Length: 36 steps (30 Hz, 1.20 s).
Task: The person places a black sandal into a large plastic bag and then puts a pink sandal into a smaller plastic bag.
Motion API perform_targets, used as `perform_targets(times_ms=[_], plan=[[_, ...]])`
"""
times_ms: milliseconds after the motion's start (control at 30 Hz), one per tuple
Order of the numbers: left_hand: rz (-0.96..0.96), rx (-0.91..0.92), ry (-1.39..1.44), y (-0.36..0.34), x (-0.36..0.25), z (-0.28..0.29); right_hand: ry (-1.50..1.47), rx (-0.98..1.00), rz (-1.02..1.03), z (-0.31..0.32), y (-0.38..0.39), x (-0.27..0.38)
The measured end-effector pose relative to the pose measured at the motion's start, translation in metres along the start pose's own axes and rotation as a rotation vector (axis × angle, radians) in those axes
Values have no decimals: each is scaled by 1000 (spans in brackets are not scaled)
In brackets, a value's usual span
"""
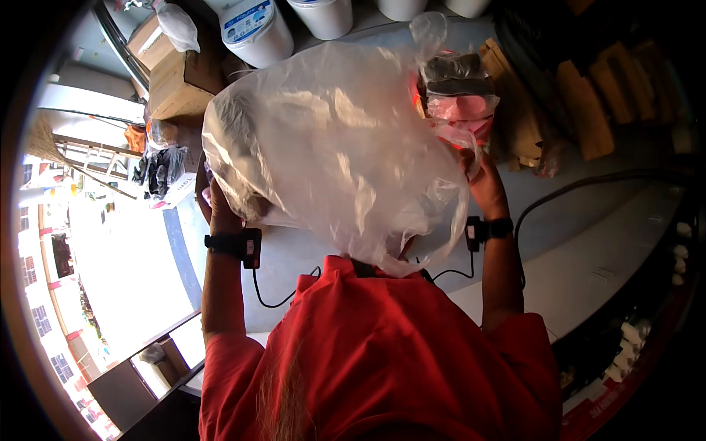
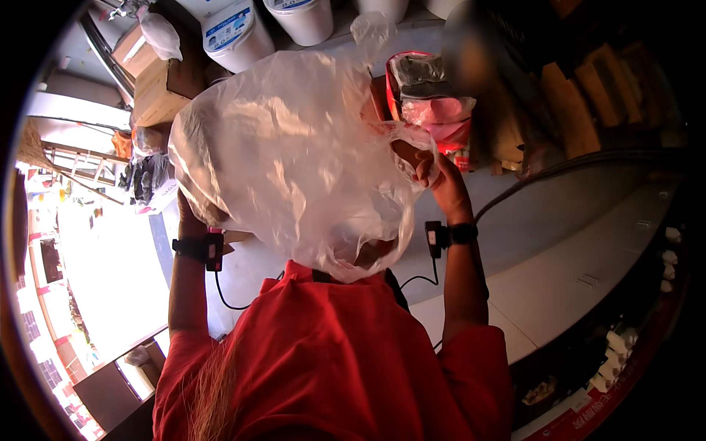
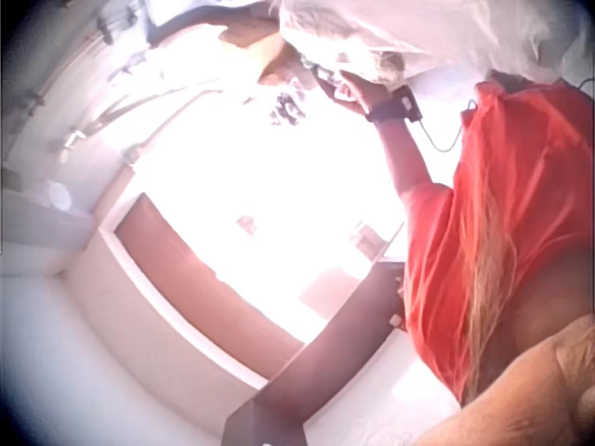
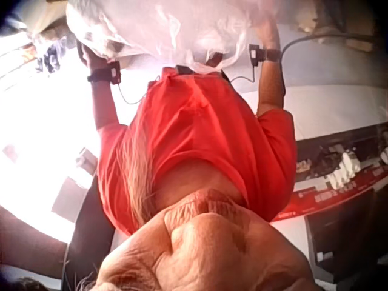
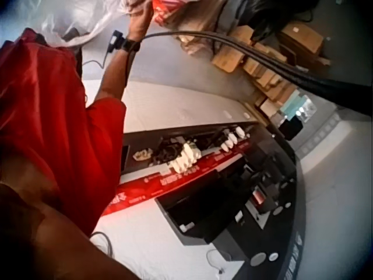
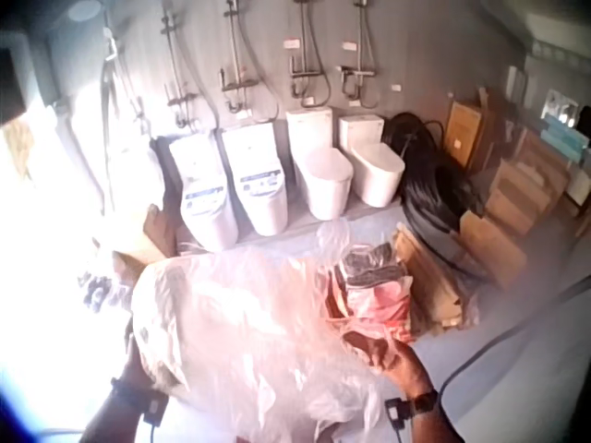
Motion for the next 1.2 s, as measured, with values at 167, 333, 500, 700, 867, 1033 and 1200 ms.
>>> perform_targets(times_ms=[167, 333, 500, 700, 867, 1033, 1200], plan=[[176, 52, 9, 34, 21, -50, 207, 134, 235, -64, 58, 71], [279, 103, -181, 51, 37, -75, 376, 19, 244, -92, 72, 94], [361, 265, -101, 29, 65, -70, 396, -66, 299, -97, 78, 117], [487, 240, -165, 24, 107, -64, 25, -90, 498, -87, 98, 192], [462, 184, -263, 3, 140, -65, -7, 81, 661, -108, 122, 250], [417, 160, -293, -10, 185, -65, 25, 20, 742, -114, 136, 258], [418, 180, -423, -14, 227, -59, 231, -383, 859, -114, 139, 238]])
Point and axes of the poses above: each hand's wrist, its own y-axis away from the middle knuckle, its own z-axis out of the back of the hand, x = y × z, the point moved 8 cm from there along -y, towards the middle knuckle, and after that the axes turned 12 degrees about -x, right-handed, at the moved point
